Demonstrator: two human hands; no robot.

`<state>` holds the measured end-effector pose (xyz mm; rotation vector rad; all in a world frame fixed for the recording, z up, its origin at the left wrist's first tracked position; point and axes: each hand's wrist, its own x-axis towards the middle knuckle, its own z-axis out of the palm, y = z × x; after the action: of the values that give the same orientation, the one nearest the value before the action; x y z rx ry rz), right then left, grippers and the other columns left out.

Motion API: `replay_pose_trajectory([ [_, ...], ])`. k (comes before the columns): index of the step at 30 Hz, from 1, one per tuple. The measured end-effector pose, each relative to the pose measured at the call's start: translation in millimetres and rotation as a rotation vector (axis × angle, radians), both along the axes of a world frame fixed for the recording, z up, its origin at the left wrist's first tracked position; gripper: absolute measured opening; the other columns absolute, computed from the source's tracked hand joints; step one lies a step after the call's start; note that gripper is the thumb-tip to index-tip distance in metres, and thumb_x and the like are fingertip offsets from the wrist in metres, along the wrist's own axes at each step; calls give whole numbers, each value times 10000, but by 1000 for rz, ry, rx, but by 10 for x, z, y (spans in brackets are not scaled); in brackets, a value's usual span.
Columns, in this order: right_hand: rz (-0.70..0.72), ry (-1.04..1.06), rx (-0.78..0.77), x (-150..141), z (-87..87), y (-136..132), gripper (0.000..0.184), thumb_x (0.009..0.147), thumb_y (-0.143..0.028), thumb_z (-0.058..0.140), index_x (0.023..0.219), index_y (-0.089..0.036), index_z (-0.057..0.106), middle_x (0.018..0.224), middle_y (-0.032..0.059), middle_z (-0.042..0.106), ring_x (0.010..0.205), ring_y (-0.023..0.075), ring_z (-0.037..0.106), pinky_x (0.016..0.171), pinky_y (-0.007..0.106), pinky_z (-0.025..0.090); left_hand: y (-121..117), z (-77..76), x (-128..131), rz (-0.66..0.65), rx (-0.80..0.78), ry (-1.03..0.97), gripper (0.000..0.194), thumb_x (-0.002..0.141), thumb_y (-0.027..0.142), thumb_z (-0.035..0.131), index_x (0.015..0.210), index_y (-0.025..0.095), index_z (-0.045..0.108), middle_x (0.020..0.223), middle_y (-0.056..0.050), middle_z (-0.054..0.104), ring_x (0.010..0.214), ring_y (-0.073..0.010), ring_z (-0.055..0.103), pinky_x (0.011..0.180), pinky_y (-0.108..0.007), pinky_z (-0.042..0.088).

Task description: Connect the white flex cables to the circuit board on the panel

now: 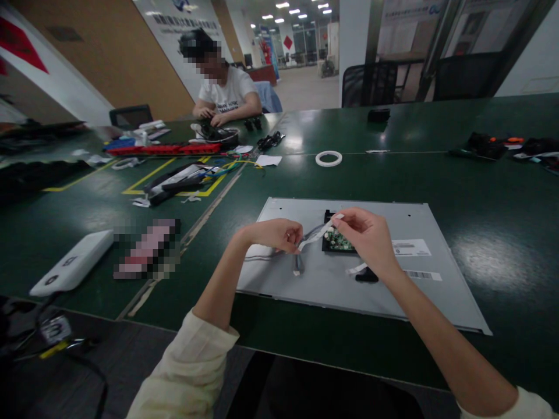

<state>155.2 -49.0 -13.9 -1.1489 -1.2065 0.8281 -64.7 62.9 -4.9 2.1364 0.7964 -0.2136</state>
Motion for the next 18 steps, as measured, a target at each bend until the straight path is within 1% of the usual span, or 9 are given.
replay_pose_trajectory([
  [2,-13,32,-10,16,-8,6,180,721,-331,684,824,-185,662,823,33,674,754,148,627,726,290,514,-15,21,8,-14,73,4,312,591,361,711,810,181,580,660,19,578,567,-115,520,505,-216,326],
  [4,-22,51,-25,25,-32,14,198,712,-337,690,834,-183,661,826,34,674,749,146,627,720,289,515,-21,35,9,-24,126,17,317,569,321,719,819,186,579,660,26,567,591,-120,515,513,-217,317],
  [8,-42,63,-29,27,-69,22,232,696,-336,706,859,-179,659,841,44,677,764,151,632,729,297,522,-15,59,-9,-10,168,51,232,596,219,659,808,184,571,658,26,559,604,-125,509,522,-221,316],
  [10,-44,59,-26,24,-73,23,251,693,-341,709,876,-178,654,846,48,677,770,156,636,734,305,527,-19,91,-14,-10,154,19,261,603,199,646,854,179,580,684,20,568,624,-129,517,542,-223,335],
  [12,-45,52,-27,18,-70,22,260,691,-344,708,882,-179,646,845,49,676,772,160,638,738,313,530,-41,145,-3,-1,112,-64,312,630,180,619,940,178,588,777,0,603,686,-134,544,597,-227,376],
  [14,-53,49,-16,11,-67,18,250,687,-338,708,868,-180,640,839,47,674,774,162,639,739,314,530,-83,214,26,7,66,-191,365,660,144,582,1022,186,588,950,-31,625,822,-147,573,696,-243,418],
  [16,-56,39,10,3,-63,10,223,685,-325,709,841,-181,640,831,43,672,775,163,638,738,315,530,-136,278,69,-16,30,-317,443,667,123,590,1101,206,577,1127,-54,595,999,-175,554,814,-284,429],
  [18,-49,18,32,-6,-60,-2,195,690,-315,703,823,-185,643,827,40,670,772,164,637,738,320,533,-185,318,120,-31,11,-419,544,668,144,644,1194,234,539,1255,-68,539,1132,-200,500,905,-332,411],
])
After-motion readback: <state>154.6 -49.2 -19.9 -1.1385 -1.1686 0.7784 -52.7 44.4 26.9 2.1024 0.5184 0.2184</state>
